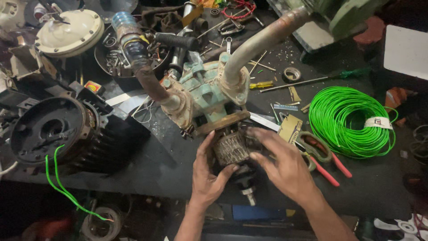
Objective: The person uses a metal file to smooth the surface of a motor rotor held in a bench vise. They rotate the rotor with one hand while filing with the other, repeatedly adjusting the angle to work on different sections of the rotor's surface.
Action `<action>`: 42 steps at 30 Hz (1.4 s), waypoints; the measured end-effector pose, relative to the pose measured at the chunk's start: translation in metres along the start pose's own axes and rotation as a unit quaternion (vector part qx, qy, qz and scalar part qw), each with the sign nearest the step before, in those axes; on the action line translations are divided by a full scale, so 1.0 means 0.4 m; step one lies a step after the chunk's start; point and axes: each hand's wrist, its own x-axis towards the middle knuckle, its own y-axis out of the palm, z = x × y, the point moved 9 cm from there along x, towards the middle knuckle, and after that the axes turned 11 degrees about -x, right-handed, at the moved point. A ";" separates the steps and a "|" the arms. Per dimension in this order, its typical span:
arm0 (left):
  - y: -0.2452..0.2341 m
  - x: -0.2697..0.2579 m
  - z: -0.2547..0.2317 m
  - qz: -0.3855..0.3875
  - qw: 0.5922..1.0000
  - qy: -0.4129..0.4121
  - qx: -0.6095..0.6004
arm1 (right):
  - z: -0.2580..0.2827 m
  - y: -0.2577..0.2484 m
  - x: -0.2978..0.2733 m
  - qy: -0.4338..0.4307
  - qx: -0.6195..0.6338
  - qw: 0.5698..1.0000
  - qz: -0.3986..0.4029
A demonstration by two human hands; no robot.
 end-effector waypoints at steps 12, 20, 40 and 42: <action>-0.005 0.022 0.005 0.004 0.999 -0.019 -0.047 | -0.001 0.005 0.031 0.006 0.044 0.999 0.023; -0.009 0.012 0.012 0.005 0.999 -0.017 -0.032 | -0.064 0.036 0.025 0.012 0.049 0.999 -0.017; -0.014 0.018 0.016 0.004 0.997 -0.025 -0.073 | 0.020 0.020 0.009 0.011 -0.025 0.999 0.028; -0.014 0.014 0.016 0.007 0.998 -0.032 -0.055 | 0.031 0.017 0.010 0.011 -0.024 0.999 0.027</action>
